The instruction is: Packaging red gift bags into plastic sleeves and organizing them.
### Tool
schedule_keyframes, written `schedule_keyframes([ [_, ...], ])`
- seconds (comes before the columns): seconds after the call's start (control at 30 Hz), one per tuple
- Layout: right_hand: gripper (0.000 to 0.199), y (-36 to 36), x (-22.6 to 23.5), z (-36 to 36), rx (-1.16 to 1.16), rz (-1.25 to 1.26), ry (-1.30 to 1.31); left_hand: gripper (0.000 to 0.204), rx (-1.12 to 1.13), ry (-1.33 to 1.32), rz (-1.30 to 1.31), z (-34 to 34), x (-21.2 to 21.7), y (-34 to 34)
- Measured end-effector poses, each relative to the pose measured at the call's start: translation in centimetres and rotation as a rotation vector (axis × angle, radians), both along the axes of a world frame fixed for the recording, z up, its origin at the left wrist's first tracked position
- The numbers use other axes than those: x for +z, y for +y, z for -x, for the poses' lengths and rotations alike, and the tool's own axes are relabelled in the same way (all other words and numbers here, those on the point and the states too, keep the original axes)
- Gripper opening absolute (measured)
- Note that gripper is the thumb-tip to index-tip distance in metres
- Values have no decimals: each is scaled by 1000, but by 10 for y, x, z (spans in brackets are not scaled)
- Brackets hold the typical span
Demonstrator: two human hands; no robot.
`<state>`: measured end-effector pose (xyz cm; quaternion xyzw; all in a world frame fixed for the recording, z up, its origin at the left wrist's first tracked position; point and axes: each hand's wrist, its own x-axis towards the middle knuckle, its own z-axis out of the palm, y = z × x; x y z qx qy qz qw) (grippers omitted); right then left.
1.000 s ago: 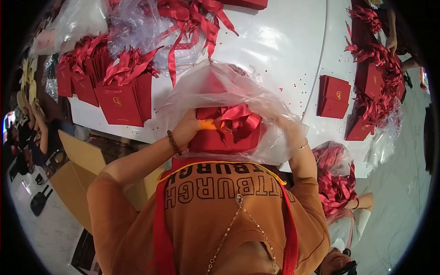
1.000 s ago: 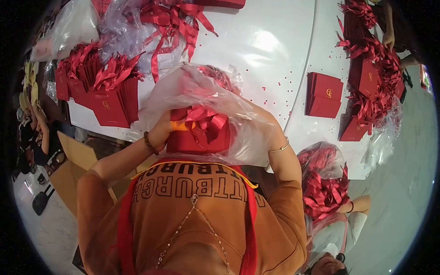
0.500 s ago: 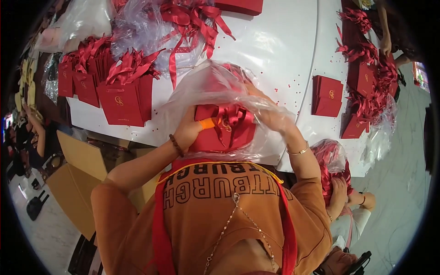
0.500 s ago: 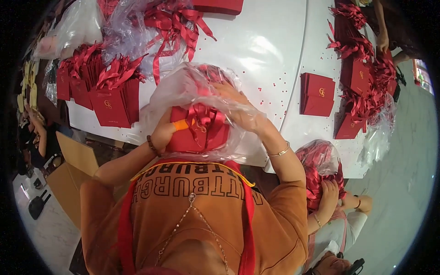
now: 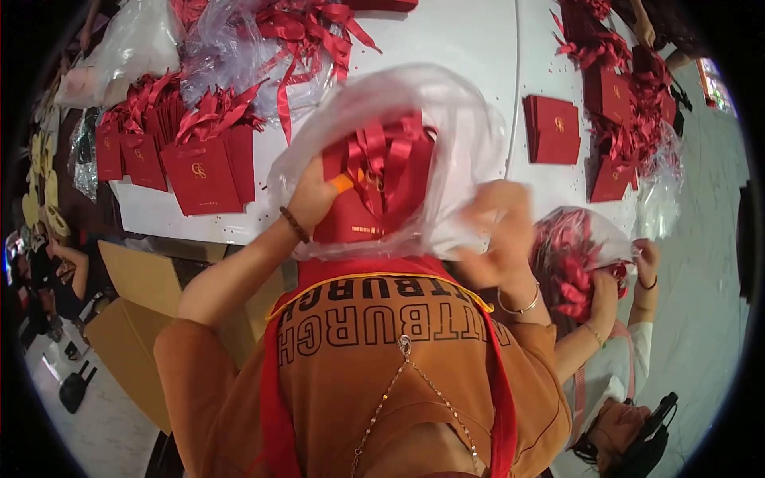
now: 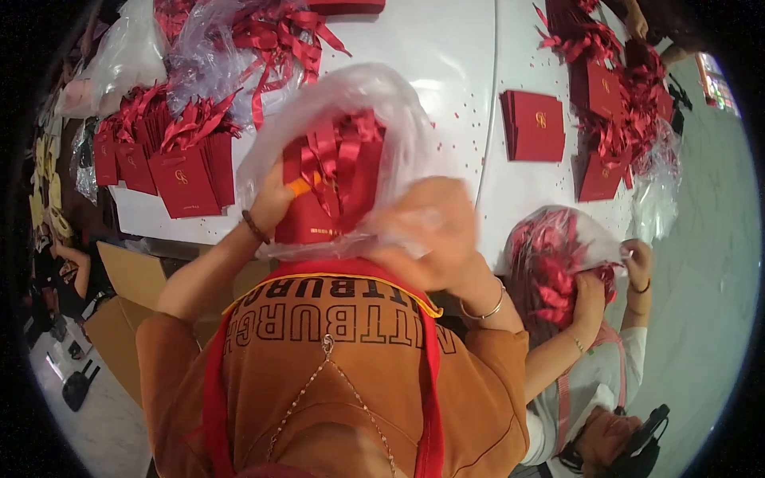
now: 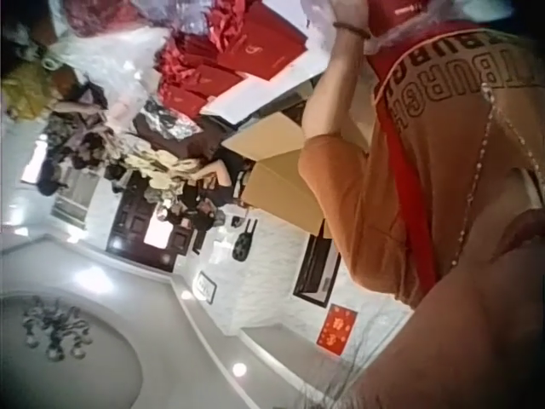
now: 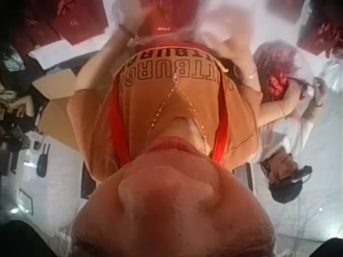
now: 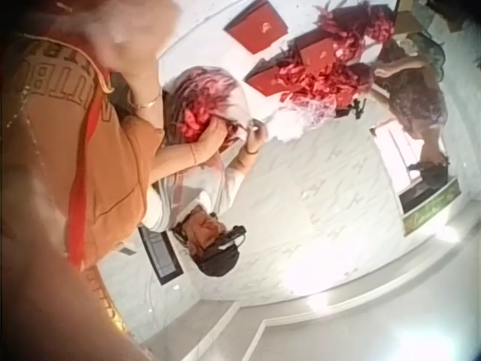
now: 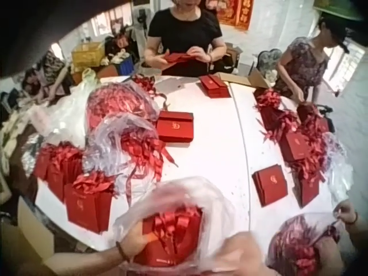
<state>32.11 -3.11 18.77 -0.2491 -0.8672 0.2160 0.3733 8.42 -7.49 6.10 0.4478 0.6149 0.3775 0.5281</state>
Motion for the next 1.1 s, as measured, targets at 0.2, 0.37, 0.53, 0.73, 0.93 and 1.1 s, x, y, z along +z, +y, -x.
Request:
schedule_keyframes([
  [0.2, 28, -39, -18, 16, 172, -118, -712, 49, 14, -200, 102, 5, 8, 11],
  [0.37, 11, -65, -17, 9, 520, -163, -704, 36, -57, -285, 196, 0, 18, 19],
  [0.53, 25, -88, 5, 3, 717, 237, -894, 31, 18, -323, 432, -3, 36, 20],
  [0.73, 75, -97, -6, 1, 460, 667, -544, 30, -35, -318, 407, 4, 31, 18],
  [0.93, 62, -110, -25, 32, 334, 643, -1207, 29, -64, -253, 391, -4, 42, 19],
  [1.1, 45, -122, -61, 63, 354, 186, -936, 25, -43, -232, 419, -1, 44, 19],
])
